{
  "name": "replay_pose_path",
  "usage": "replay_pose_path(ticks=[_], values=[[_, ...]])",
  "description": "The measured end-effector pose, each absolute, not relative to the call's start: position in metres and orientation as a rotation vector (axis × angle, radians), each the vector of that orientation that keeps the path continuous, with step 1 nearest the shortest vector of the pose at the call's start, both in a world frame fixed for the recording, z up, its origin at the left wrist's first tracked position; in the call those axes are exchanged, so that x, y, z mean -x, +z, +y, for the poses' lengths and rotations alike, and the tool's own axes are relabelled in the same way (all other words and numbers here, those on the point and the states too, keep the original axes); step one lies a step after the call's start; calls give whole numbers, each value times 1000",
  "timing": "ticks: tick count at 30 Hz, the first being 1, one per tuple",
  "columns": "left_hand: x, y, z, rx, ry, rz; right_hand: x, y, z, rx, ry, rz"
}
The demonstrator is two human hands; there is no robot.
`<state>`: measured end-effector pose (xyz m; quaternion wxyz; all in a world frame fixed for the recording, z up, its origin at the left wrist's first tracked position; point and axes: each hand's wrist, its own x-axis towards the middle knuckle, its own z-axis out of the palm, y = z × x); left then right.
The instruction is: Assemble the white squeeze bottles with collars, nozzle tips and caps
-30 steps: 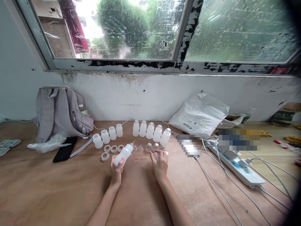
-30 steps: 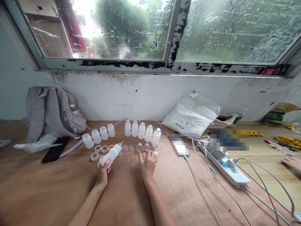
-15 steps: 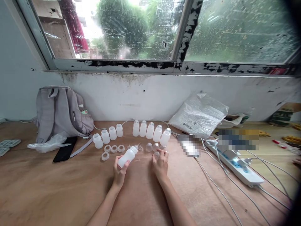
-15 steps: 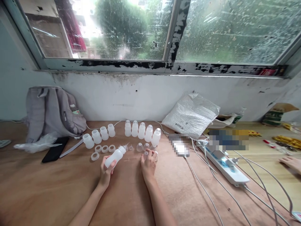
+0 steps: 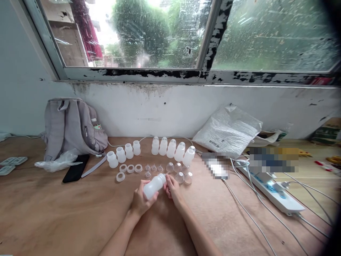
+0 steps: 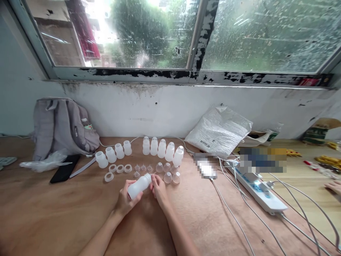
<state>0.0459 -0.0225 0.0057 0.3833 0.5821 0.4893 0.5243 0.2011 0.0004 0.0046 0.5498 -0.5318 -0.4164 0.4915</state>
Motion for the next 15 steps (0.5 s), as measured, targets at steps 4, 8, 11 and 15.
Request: replay_pose_path(ticks=[4, 8, 11, 15], values=[[-47, 5, -25, -1569, 1228, 1160, -188, 1, -3, 1139, 1580, -745], [-45, 6, -22, -1540, 1182, 1081, -183, 3, -8, 1127, 1342, -767], [-45, 7, -21, -1477, 1170, 1018, -182, 5, -12, 1120, 1169, -834], [-46, 7, -19, -1270, 1082, 907, -182, 2, -17, 1119, 996, -886]])
